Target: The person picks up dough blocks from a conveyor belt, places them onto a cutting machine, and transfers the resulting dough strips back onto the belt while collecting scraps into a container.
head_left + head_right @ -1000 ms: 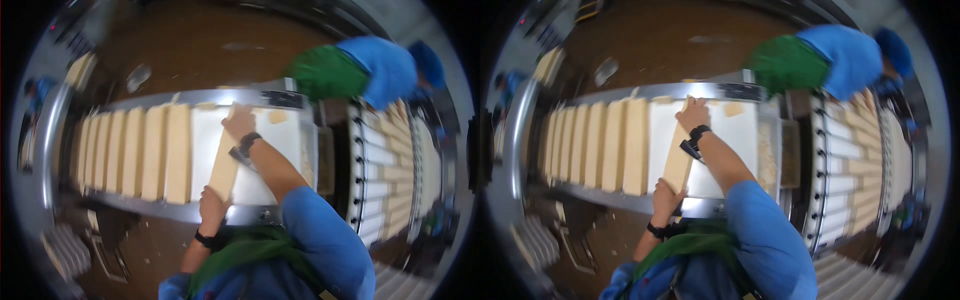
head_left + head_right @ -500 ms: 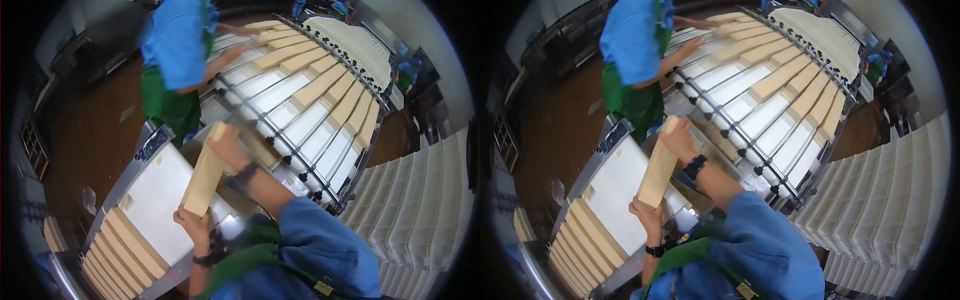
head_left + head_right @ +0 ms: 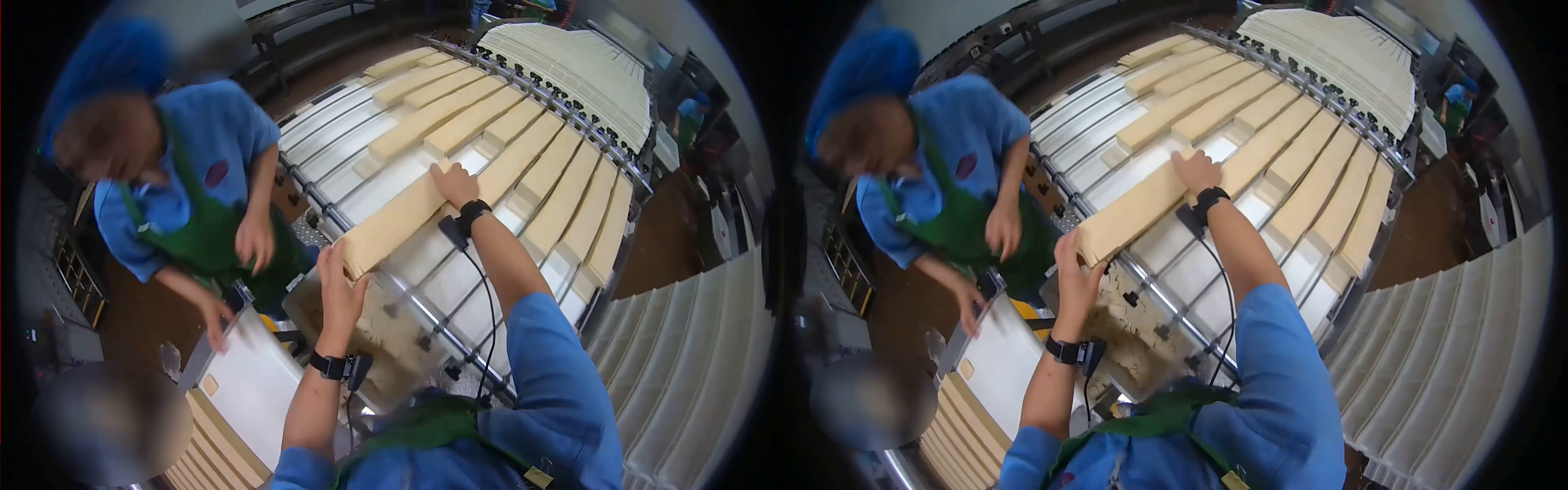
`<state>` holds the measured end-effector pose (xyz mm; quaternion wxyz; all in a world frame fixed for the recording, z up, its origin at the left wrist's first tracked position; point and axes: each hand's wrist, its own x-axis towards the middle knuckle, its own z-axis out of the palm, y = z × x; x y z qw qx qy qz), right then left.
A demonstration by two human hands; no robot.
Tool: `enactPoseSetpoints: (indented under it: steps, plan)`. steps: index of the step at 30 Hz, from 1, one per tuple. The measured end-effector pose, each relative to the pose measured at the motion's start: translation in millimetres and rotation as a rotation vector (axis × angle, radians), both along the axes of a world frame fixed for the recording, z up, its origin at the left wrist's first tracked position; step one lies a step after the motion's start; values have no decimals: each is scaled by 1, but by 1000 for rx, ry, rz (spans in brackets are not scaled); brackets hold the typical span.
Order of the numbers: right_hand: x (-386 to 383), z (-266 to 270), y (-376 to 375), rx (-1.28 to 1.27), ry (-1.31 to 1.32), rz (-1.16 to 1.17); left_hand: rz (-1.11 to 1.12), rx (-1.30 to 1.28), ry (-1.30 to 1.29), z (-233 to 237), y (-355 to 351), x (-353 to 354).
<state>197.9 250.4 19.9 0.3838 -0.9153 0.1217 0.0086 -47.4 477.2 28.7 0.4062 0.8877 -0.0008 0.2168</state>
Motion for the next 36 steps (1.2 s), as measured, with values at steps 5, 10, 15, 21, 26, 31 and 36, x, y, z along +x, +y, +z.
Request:
enactPoseSetpoints:
  steps: [5,10,15,21,26,31,36]
  plan:
    - [83,-22,-51,-446,116,102,-209,-321,258,-46,4,74]
    - [125,-31,-73,-439,188,120,-226,-184,333,-38,-25,99]
    - [137,-41,-82,-253,208,120,-212,78,394,-60,-35,113]
    - [137,-55,-74,-363,-1,-119,-344,-187,359,-79,-56,158]
    - [110,-53,-62,-423,39,-24,-264,-165,338,-75,-81,180]
    - [114,-60,-64,-527,-40,-56,-63,-193,92,-50,-69,125]
    - [129,-71,-74,-608,-43,-64,-98,-317,121,-18,-35,14]
